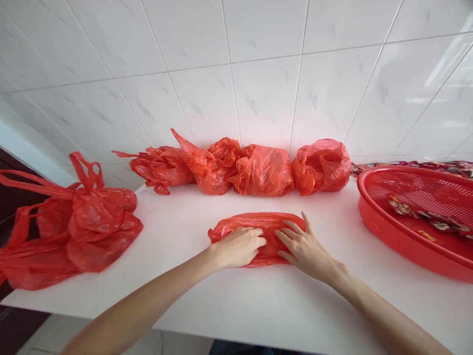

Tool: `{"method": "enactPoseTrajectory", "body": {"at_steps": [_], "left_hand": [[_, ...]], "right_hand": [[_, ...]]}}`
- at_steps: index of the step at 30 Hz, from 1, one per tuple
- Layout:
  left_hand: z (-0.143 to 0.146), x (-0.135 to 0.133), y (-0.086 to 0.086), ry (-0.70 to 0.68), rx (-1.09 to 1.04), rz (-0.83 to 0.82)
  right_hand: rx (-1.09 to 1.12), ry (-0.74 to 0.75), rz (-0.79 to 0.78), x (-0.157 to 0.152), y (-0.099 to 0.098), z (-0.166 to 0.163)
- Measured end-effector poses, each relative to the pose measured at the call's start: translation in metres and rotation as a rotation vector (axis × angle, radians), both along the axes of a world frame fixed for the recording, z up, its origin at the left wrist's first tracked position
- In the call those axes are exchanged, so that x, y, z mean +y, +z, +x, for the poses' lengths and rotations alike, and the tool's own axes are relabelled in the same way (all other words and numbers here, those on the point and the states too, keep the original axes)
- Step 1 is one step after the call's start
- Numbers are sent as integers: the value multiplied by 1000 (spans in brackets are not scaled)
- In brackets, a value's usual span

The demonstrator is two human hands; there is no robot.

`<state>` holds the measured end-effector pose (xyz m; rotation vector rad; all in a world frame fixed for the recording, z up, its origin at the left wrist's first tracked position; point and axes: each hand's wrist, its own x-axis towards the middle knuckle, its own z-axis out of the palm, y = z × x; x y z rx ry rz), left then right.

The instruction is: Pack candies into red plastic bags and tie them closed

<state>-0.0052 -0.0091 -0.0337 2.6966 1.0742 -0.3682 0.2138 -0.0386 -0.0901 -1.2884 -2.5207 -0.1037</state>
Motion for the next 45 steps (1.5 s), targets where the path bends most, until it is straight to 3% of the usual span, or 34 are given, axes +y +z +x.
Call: {"method": "enactPoseTrajectory", "body": {"at_steps": [5,12,15,20,23,27,31,35,45], "left_hand": [[-17,4,11,425,104,-198],[-24,7,22,427,136,-214],[-22,2,15,321,62,-133],[-15,-10,11,-177,-208,108],[-11,-14,13,-329,-256,252],[-14,-7,11,-163,-209,357],[-24,5,4,57,-16,253],[-32,14,0,212,-30,200],[-42,20,6,281,-15,53]], "right_hand": [[-31,-145,-93,2,5,8],[-15,-178,-150,-3,12,11],[3,-146,-99,-3,13,10],[97,-35,-2,-4,15,3],[90,-11,-11,-4,13,0],[37,-31,-57,-2,9,1],[14,-43,-68,-1,8,3],[5,-56,-79,-2,9,3],[-18,-155,-132,1,6,5]]}}
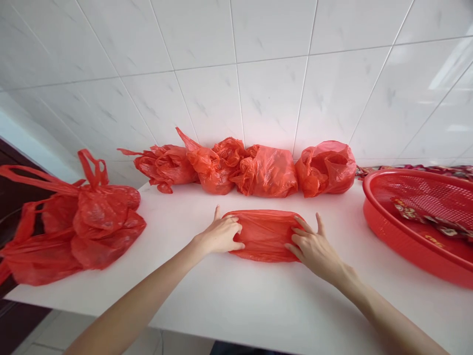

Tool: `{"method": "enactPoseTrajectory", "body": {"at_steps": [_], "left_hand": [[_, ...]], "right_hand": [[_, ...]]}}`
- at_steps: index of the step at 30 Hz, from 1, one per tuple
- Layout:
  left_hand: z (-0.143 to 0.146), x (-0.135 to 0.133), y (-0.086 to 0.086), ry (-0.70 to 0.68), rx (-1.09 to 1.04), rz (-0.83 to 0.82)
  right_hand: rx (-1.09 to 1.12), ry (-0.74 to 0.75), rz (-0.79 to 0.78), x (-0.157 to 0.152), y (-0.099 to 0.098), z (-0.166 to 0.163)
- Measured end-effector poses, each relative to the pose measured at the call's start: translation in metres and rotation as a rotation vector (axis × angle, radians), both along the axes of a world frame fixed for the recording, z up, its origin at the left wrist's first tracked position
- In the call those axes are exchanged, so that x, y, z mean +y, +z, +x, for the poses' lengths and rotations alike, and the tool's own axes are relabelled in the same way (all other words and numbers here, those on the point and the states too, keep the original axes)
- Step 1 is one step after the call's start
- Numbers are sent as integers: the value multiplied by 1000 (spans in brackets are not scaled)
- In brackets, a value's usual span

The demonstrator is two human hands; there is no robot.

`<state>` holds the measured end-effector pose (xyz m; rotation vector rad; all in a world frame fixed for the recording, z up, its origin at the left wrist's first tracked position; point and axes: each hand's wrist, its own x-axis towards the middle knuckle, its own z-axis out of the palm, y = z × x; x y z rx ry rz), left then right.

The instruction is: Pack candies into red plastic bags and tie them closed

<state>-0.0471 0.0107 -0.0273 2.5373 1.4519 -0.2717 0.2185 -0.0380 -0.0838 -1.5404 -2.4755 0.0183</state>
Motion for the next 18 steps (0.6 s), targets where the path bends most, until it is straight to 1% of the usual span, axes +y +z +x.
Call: {"method": "enactPoseTrajectory", "body": {"at_steps": [3,5,9,12,14,16,18], "left_hand": [[0,-1,3,-17,20,-28],[1,-2,4,-22,20,-32],[5,-6,1,-78,-48,-8],[12,-13,-6,-111,-130,72],[17,-18,-11,-113,-182,118],[20,-21,-16,-122,-208,105],[20,-21,-19,-118,-191,62]], "right_hand": [[3,-28,11,0,-1,2],[27,-26,64,0,0,2],[102,67,155,0,0,-2],[88,129,155,1,-7,-6],[50,128,146,3,-13,-6],[20,110,122,4,-18,-3],[4,88,94,4,-21,1]]}}
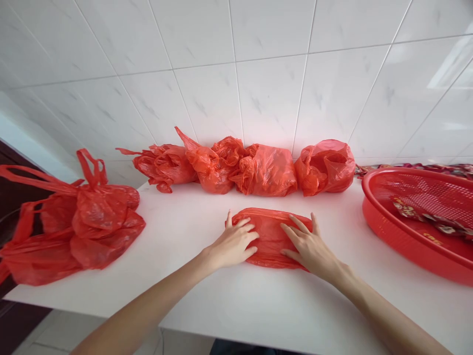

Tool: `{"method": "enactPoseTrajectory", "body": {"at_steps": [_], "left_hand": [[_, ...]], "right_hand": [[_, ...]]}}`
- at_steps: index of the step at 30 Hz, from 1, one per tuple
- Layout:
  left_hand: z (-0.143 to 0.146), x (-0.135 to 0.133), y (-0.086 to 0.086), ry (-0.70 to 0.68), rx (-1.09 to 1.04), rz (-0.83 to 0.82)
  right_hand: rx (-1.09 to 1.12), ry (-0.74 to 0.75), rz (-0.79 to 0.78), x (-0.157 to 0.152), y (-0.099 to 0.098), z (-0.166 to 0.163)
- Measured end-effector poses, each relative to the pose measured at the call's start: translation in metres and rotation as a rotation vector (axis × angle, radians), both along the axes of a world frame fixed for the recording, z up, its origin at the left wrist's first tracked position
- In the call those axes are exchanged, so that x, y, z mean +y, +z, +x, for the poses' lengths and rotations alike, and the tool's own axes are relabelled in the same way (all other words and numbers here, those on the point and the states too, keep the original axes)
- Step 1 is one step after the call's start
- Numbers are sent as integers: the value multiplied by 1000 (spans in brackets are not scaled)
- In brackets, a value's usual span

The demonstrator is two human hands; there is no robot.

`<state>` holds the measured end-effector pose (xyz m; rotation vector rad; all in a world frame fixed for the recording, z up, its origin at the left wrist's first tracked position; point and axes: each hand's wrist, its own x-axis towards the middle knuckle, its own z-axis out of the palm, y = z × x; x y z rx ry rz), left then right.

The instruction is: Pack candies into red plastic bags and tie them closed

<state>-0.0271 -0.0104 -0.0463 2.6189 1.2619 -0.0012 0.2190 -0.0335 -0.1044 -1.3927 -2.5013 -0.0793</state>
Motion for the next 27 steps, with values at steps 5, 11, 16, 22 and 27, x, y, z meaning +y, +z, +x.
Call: {"method": "enactPoseTrajectory", "body": {"at_steps": [5,11,16,22,27], "left_hand": [[-8,7,4,70,79,-81],[-14,12,12,89,90,-123],[-16,12,12,59,57,-89],[-19,4,19,10,-137,58],[-17,-4,12,92,-152,233]], "right_hand": [[-50,-88,-98,0,2,10],[-95,-127,-139,-1,1,21],[-95,-142,-146,0,2,23],[-52,-48,-26,0,8,21],[25,-32,39,-3,12,18]]}}
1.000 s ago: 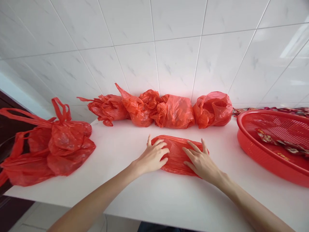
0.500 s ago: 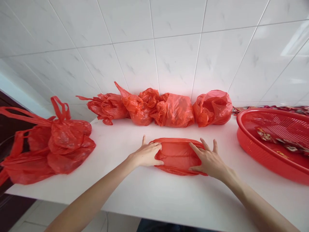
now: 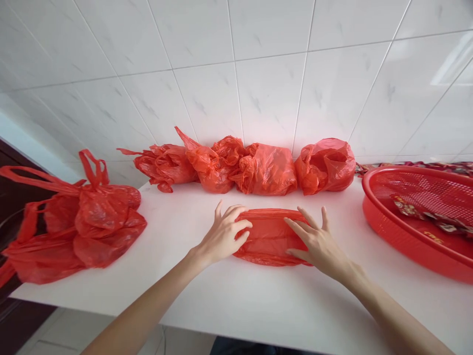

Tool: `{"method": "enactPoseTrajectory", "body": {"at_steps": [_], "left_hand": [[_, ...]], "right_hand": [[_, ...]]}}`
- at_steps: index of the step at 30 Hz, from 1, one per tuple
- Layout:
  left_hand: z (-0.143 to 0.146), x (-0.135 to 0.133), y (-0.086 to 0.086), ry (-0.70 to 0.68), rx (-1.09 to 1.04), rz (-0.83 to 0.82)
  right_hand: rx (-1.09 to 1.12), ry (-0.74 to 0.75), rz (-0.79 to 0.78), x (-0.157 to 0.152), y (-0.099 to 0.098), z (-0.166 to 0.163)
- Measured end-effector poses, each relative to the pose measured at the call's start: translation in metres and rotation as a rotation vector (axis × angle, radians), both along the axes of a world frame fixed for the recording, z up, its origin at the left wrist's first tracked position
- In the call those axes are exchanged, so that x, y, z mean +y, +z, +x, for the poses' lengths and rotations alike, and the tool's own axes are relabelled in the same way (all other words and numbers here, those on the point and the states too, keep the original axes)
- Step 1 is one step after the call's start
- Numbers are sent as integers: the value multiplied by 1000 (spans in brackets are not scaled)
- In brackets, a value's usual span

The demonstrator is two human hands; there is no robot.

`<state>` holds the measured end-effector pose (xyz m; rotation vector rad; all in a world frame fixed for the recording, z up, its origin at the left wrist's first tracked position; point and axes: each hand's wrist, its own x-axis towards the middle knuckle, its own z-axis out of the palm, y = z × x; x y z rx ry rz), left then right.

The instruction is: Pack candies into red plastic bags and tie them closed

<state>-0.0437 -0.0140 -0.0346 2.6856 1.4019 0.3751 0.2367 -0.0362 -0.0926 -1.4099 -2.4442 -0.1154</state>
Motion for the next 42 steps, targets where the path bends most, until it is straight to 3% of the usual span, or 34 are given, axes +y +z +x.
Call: {"method": "enactPoseTrajectory", "body": {"at_steps": [3,6,10,13,16,20,23,28,34,42], "left_hand": [[4,-7,-12,142,21,-23],[6,-12,-20,229,95,-181],[1,-8,-16,257,173,-426],[-4,-3,-9,296,191,-474],[-4,-4,-9,218,144,-359],[2,-11,-14,-97,13,-135],[5,-12,-18,-231,-24,-115],[1,-4,-16,-99,79,-293],[-8,6,-9,6,226,-397],[0,-3,-8,-95,126,-328]], "right_hand": [[22,-1,-29,-1,1,-1],[-22,-23,-90,-4,2,-1],[-100,-76,-201,-6,4,1],[-118,-104,-255,-7,7,1],[-104,-81,-234,-6,9,-1],[-72,-32,-191,-5,11,-5],[-55,-22,-202,-5,12,-7],[-93,-31,-313,-7,16,-5],[-154,-97,-400,-9,21,-7],[-91,11,-335,-8,19,-7]]}}
